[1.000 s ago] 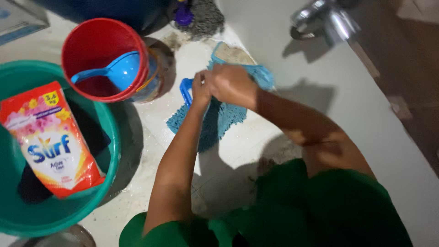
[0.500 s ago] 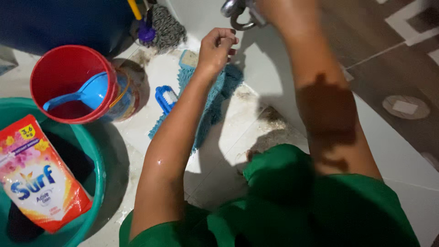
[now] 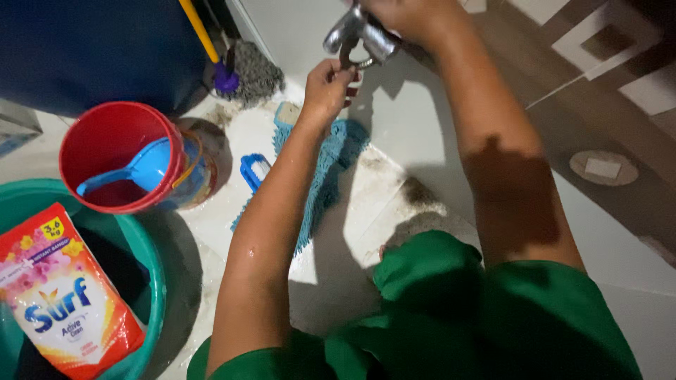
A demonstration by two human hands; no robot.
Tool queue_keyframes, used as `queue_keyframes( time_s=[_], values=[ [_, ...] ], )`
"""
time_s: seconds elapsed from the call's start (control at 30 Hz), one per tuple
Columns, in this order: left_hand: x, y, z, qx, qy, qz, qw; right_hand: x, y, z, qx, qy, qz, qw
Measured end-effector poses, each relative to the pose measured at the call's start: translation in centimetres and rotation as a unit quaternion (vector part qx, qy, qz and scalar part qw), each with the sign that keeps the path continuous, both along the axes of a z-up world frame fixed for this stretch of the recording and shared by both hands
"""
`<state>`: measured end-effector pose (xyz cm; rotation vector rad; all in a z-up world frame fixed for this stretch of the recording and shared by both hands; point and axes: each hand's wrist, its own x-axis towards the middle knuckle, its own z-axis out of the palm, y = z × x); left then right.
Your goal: The person washes a blue shag rug on a tiled floor by scrubbing it with a brush, applying soap, and rinsing it with water from a faucet and a blue scoop.
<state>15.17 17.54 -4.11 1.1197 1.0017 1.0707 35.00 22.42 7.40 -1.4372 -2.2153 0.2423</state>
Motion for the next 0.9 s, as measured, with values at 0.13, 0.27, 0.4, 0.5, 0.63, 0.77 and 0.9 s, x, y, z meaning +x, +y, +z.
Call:
queue_keyframes(
  time_s=[0.13,0.27,0.4,0.5,0.63,0.77,0.9],
  values=[
    [-0.3,0.6,0.9,-0.004,0.018,-0.019,1.000,-0.6,-2.2,4.4,0.040,0.031,0.118,0.992],
    [0.0,1.1,0.7,-0.002,0.044,-0.032,0.999,-4.3,-4.3,5.1,0.197,-0.047,-0.021,0.979],
    [0.3,1.6,-0.6,-0.021,0.037,-0.066,0.997,-5.9,-4.6,5.6,0.221,-0.026,-0.076,0.972],
    [0.2,1.8,-1.4,-0.039,0.064,-0.091,0.993,-4.5,-3.9,6.1,0.216,-0.030,0.017,0.976],
    [-0.3,2.4,-1.9,-0.045,0.078,-0.118,0.989,-3.0,-2.9,6.3,0.185,-0.026,0.113,0.976],
    [-0.8,3.0,-2.0,-0.047,0.122,-0.117,0.984,-2.5,-2.9,7.0,0.187,-0.033,0.220,0.957],
    [-1.6,3.3,-2.7,-0.031,0.126,-0.107,0.986,-4.3,-4.9,7.2,0.234,-0.094,0.066,0.965]
  ],
)
